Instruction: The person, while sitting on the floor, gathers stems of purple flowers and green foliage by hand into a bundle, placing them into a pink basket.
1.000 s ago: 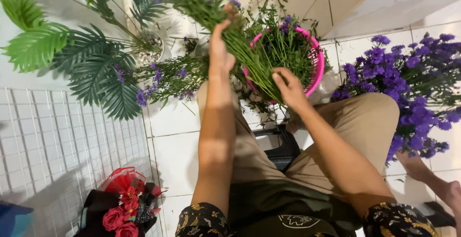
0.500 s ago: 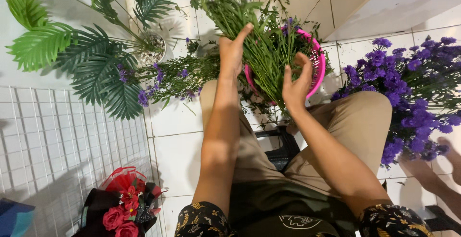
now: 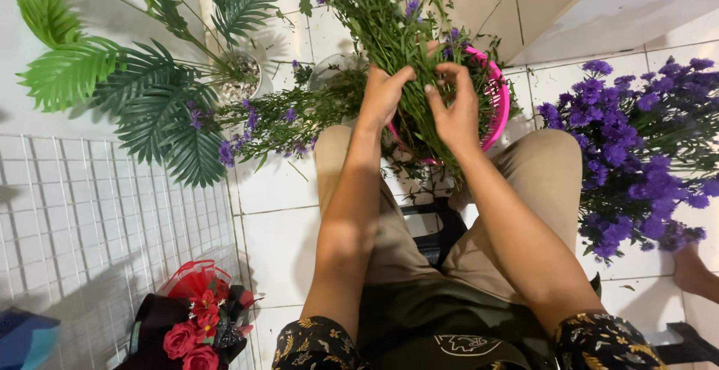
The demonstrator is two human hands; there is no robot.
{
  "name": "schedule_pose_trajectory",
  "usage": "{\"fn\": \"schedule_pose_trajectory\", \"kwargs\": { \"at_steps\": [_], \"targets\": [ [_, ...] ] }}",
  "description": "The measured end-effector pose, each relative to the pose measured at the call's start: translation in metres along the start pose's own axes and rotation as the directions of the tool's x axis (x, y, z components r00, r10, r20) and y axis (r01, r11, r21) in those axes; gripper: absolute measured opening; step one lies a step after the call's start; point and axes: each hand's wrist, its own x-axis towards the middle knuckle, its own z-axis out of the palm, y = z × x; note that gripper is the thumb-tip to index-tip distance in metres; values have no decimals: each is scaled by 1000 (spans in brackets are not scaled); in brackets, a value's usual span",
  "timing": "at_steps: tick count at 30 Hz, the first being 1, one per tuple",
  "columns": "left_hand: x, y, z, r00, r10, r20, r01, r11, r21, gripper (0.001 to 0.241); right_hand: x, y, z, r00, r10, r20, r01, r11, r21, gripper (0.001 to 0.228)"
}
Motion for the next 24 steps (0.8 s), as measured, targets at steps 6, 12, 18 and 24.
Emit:
{"fn": "schedule_pose_trajectory", "kwargs": {
  "at_steps": [6, 12, 18, 24],
  "targets": [
    [54, -144, -58, 999, -40, 15, 39, 996, 76, 61, 5, 7, -5, 998, 40, 38, -43, 995, 88, 27],
    [3, 4, -14, 983, 129, 128, -135, 990, 43, 27, 6, 24, -16, 998, 23, 64, -27, 998, 61, 22],
    [44, -138, -49, 992, -54, 118, 30, 980, 198, 42, 9, 4, -23, 1000, -13, 9, 13, 1000, -7, 28],
    [45, -125, -45, 996, -41, 73, 26, 978, 207, 56, 15, 7, -35, 998, -47, 35, 48, 998, -32, 16]
  ]
}}
